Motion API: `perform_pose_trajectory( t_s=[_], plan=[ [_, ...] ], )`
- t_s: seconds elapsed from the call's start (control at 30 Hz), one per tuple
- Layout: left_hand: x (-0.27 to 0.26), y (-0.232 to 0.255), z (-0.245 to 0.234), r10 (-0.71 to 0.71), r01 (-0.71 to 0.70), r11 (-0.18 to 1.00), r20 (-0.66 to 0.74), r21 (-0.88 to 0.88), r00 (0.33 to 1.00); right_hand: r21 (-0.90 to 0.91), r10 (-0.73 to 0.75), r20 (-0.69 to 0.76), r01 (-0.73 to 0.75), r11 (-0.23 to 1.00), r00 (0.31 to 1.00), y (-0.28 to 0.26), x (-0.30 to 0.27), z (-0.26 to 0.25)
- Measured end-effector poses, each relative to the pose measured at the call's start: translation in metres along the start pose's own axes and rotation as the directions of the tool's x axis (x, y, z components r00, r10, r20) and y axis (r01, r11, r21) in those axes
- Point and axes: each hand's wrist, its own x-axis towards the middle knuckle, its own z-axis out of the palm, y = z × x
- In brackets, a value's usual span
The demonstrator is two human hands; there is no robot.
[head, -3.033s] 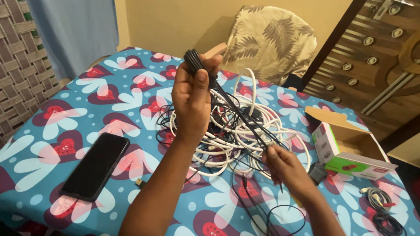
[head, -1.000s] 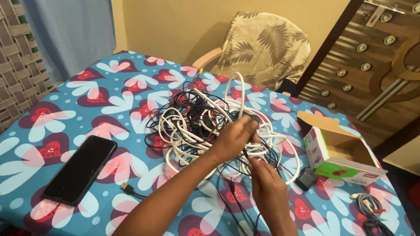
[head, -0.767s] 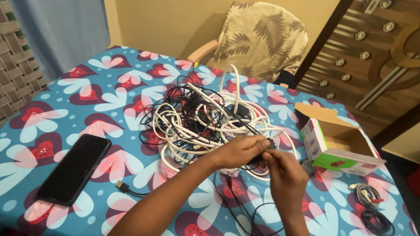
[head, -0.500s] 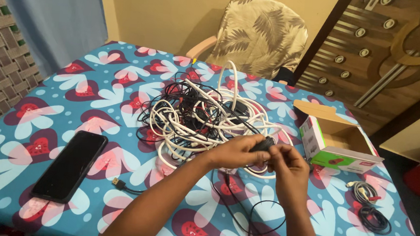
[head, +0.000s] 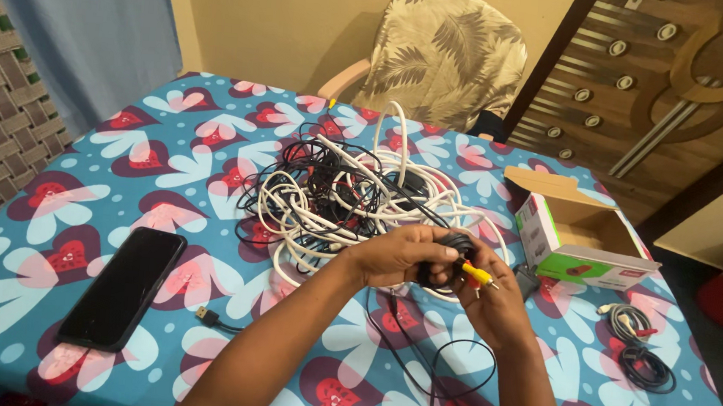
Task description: The person untangles a pile of mixed cables on a table, separates them by type, and coils each one neatly. They handle black and white power cords, USB cables, and audio cables, placing the coiled bundles aside as they finish each one.
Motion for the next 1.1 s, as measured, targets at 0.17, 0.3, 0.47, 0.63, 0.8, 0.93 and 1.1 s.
perform_pose_trajectory(
  t_s=[0.17, 0.3, 0.47, 0.63, 0.8, 0.93, 1.1],
  plan=[
    [-0.002, 0.008, 0.001, 0.011, -0.008, 0.990, -0.025, 0.143, 1.000, -0.048, 0.000, -0.040, -0.002, 0.999, 0.999, -0.003, -0.004, 0.005],
    [-0.001, 0.009, -0.003, 0.032, -0.027, 0.969, -0.013, 0.246, 0.999, -0.226, 0.005, 0.045, 0.005, 0.974, 0.999, -0.012, -0.004, 0.015],
    [0.005, 0.000, -0.010, 0.107, -0.079, 0.900, -0.042, 0.429, 0.993, -0.407, -0.008, 0.016, 0.014, 0.913, 1.000, -0.021, -0.007, 0.030],
    [0.007, -0.005, -0.014, 0.153, -0.083, 0.769, -0.057, 0.634, 0.987, -0.441, -0.007, -0.018, -0.001, 0.898, 1.000, -0.018, -0.004, 0.032],
    [0.009, -0.008, -0.030, 0.107, -0.079, 0.887, -0.036, 0.454, 0.994, -0.252, -0.019, 0.059, 0.033, 0.967, 0.998, -0.015, -0.002, 0.014],
    [0.020, -0.020, -0.042, 0.126, -0.106, 0.910, -0.025, 0.401, 0.992, -0.223, 0.031, 0.029, -0.024, 0.975, 0.999, -0.015, 0.004, 0.003],
    [0.014, -0.039, -0.033, 0.255, -0.031, 0.702, -0.210, 0.711, 0.944, -0.301, 0.064, -0.014, -0.066, 0.951, 0.998, -0.006, 0.009, -0.004]
  ],
)
